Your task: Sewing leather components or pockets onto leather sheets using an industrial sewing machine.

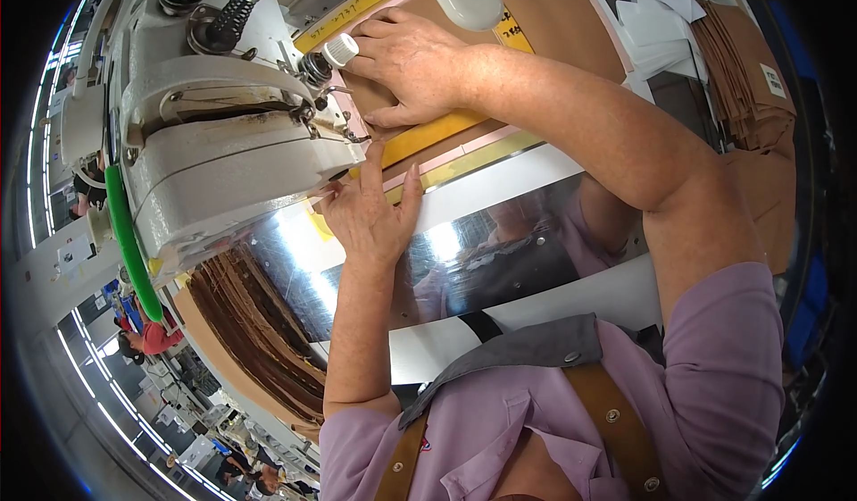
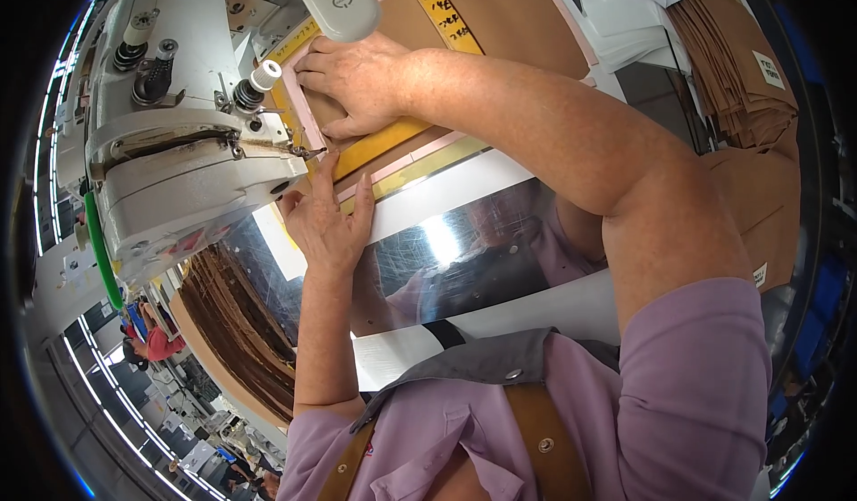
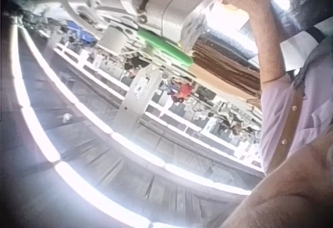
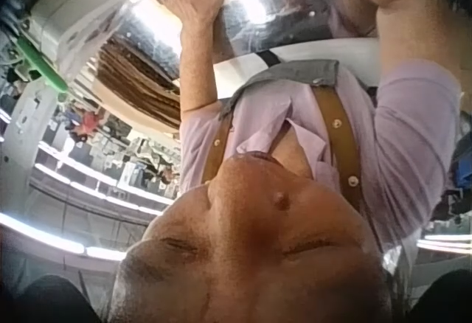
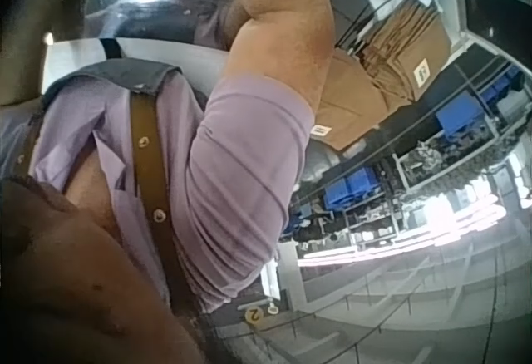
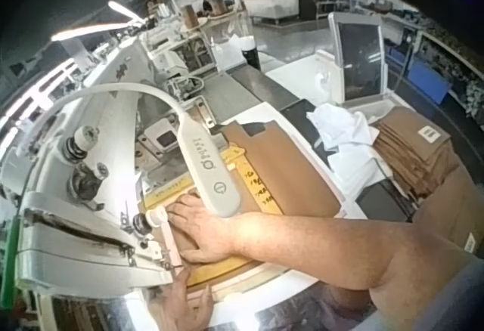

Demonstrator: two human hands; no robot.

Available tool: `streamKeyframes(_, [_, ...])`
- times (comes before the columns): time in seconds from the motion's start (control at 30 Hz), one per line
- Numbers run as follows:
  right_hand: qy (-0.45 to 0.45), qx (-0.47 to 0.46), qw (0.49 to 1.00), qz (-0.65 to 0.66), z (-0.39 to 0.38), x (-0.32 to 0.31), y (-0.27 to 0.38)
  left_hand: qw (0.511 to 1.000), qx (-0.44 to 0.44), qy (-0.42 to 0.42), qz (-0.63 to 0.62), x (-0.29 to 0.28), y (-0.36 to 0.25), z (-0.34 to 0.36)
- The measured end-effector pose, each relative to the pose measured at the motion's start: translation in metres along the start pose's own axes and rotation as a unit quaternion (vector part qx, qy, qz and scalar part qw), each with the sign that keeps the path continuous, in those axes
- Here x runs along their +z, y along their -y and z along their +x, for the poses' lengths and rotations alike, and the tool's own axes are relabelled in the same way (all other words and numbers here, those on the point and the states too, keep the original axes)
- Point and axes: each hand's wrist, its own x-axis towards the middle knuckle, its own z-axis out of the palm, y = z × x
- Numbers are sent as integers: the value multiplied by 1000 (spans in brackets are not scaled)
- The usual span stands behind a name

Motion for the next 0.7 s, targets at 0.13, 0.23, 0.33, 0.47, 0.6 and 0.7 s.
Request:
streamKeyframes(0.13, [3, -1, 1000, 4, 1, 1, 0, 998, -17, 38, -37, -7, -23, -2])
streamKeyframes(0.23, [26, 10, 1000, 0, 2, -1, 0, 999, -23, 36, -33, -6, -28, 3])
streamKeyframes(0.33, [40, 15, 999, 5, 2, -3, 1, 995, -47, 54, -66, -9, -31, 7])
streamKeyframes(0.47, [25, 16, 1000, 1, 3, -3, 1, 997, -37, 56, -41, -10, -33, 7])
streamKeyframes(0.6, [55, 22, 998, 7, 5, -3, 0, 998, -24, 57, -22, -6, -34, 8])
streamKeyframes(0.7, [54, 23, 998, 2, 6, -3, -2, 999, -12, 37, 0, -2, -32, 9])
